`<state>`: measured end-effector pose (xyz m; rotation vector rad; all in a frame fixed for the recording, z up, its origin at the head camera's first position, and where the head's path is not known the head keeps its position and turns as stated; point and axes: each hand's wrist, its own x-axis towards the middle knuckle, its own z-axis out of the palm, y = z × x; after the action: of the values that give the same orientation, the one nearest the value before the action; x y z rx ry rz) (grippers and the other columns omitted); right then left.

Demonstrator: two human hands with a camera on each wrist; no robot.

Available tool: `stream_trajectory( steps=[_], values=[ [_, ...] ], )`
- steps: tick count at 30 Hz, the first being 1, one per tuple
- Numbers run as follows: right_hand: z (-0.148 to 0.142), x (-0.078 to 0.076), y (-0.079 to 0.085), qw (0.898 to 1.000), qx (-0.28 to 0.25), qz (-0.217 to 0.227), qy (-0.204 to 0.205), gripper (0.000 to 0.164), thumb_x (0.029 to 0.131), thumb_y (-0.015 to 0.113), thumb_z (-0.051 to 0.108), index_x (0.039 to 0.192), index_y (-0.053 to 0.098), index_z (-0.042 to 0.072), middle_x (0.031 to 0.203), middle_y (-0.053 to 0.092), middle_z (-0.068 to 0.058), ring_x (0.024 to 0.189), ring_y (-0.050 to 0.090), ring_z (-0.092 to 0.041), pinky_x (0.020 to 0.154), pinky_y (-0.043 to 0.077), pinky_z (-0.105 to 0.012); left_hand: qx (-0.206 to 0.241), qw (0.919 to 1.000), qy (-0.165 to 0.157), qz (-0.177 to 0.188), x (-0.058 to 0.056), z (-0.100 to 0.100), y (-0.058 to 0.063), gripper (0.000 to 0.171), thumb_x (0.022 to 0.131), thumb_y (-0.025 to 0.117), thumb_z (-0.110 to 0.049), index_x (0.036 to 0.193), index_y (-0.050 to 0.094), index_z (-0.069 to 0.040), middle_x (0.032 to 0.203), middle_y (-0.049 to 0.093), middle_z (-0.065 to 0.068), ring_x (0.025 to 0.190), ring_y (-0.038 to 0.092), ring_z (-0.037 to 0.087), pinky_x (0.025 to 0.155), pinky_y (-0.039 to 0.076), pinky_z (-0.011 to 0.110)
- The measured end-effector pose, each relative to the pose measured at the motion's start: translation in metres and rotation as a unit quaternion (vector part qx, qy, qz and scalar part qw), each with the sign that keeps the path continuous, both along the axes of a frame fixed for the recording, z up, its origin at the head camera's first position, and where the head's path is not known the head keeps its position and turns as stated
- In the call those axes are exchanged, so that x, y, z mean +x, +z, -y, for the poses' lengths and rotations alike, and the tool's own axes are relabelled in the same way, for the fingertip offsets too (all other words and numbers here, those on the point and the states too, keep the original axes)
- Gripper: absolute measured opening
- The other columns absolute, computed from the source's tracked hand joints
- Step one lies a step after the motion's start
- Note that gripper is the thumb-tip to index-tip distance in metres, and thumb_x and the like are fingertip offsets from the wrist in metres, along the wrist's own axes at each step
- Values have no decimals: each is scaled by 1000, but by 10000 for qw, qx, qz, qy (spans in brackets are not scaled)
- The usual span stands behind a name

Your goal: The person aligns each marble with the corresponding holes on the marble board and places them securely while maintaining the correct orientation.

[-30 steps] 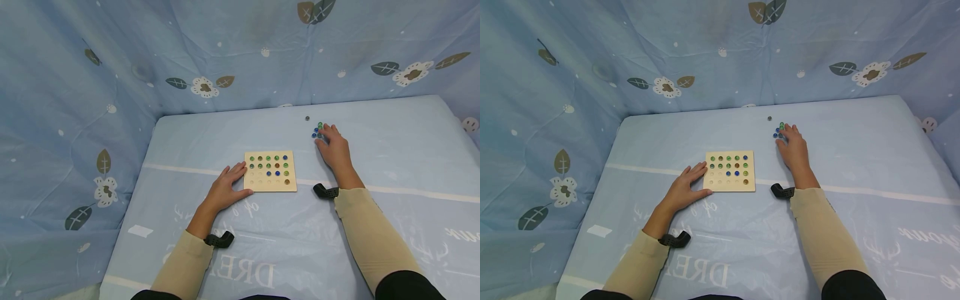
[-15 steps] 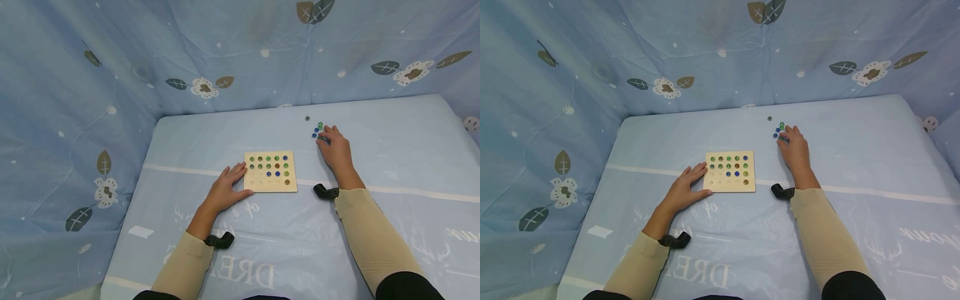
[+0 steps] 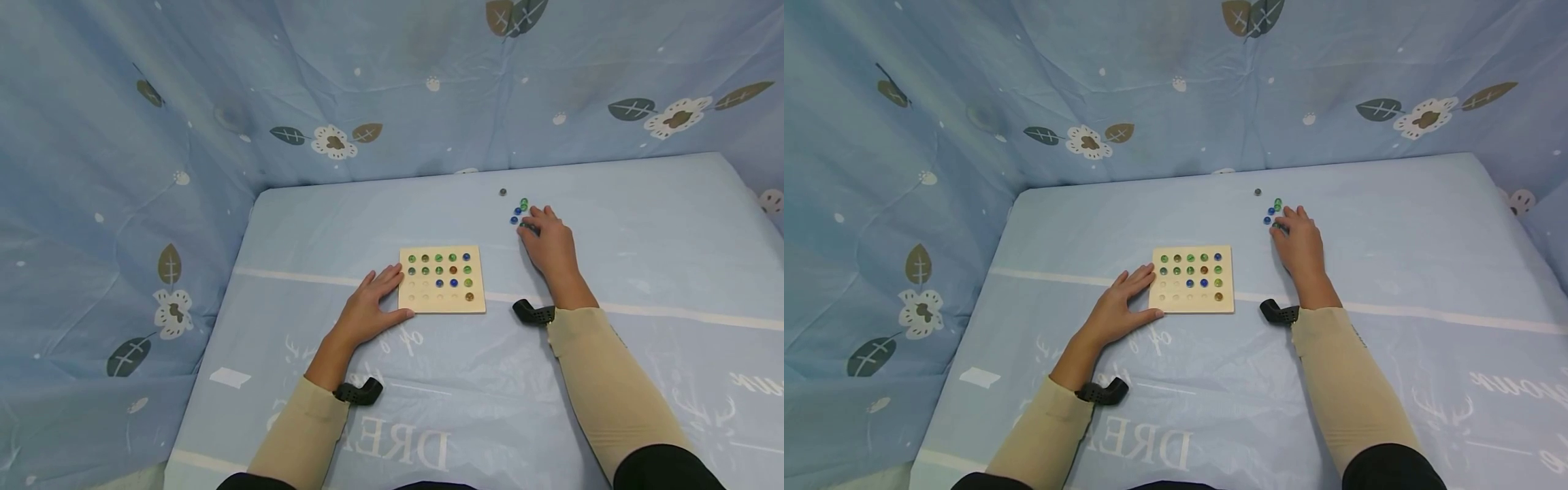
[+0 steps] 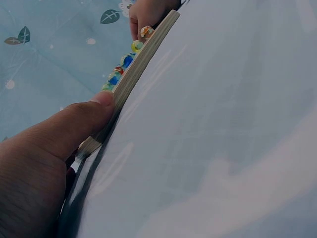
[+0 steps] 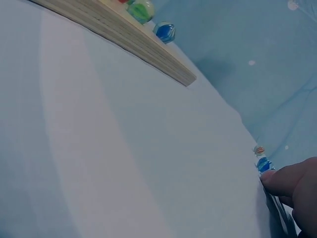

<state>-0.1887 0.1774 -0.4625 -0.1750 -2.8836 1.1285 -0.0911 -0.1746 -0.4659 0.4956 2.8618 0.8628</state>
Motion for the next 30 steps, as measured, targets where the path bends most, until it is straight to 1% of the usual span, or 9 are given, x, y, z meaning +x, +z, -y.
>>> stream_trajectory(
  steps=[10, 14, 18, 20, 24, 27, 30],
  values=[
    [1, 1, 1, 9992, -270, -252, -131, 39, 98, 61, 19, 131, 61, 0, 154, 41, -11, 150, 22, -30, 123, 16, -55, 7, 10000, -14, 21, 0, 1, 1, 85, 80, 78, -50, 150, 42, -19, 158, 33, -9, 148, 28, 10, 126, 15, 37],
    [3, 2, 1, 9978, -419, -501, -131, 38, 97, 63, 19, 129, 63, -1, 152, 44, -11, 150, 25, -28, 123, 17, -54, -23, 10000, -8, 57, 0, 2, 0, 85, 80, 78, -52, 150, 42, -19, 158, 33, -10, 148, 27, 10, 126, 15, 36],
    [9, 4, 5, 9945, -633, -840, -23, 35, 95, 66, 19, 123, 67, -2, 149, 48, -11, 149, 28, -25, 122, 20, -52, -47, 10000, 3, 79, 0, 2, -1, 86, 80, 77, -52, 150, 42, -19, 159, 32, -10, 148, 27, 9, 126, 14, 36],
    [15, 5, 8, 9933, -683, -927, 65, 34, 95, 66, 19, 122, 68, -2, 147, 50, -10, 148, 29, -23, 122, 22, -49, -67, 9999, 15, 80, 0, 2, -1, 86, 80, 77, -53, 151, 41, -19, 159, 32, -10, 148, 26, 9, 126, 14, 35],
    [29, 10, 16, 9935, -570, -929, 328, 34, 95, 67, 20, 122, 68, 0, 147, 51, -8, 148, 29, -20, 122, 24, -47, -78, 9999, 24, 62, 0, 1, 0, 85, 80, 77, -52, 151, 42, -19, 159, 32, -10, 148, 27, 9, 126, 15, 36],
    [42, 15, 23, 9911, -495, -1036, 677, 34, 94, 68, 21, 122, 69, 0, 147, 52, -7, 148, 30, -20, 121, 26, -48, -51, 10000, 14, 33, 0, 1, 0, 84, 81, 77, -51, 150, 42, -19, 158, 33, -9, 148, 27, 10, 125, 15, 36],
    [57, 22, 30, 9857, -447, -1213, 1082, 34, 93, 69, 20, 120, 69, 0, 145, 53, -8, 147, 32, -22, 121, 27, -48, -41, 10000, 11, 22, 0, 0, 1, 84, 80, 78, -50, 150, 43, -19, 158, 33, -9, 148, 27, 10, 125, 15, 36]
  ],
)
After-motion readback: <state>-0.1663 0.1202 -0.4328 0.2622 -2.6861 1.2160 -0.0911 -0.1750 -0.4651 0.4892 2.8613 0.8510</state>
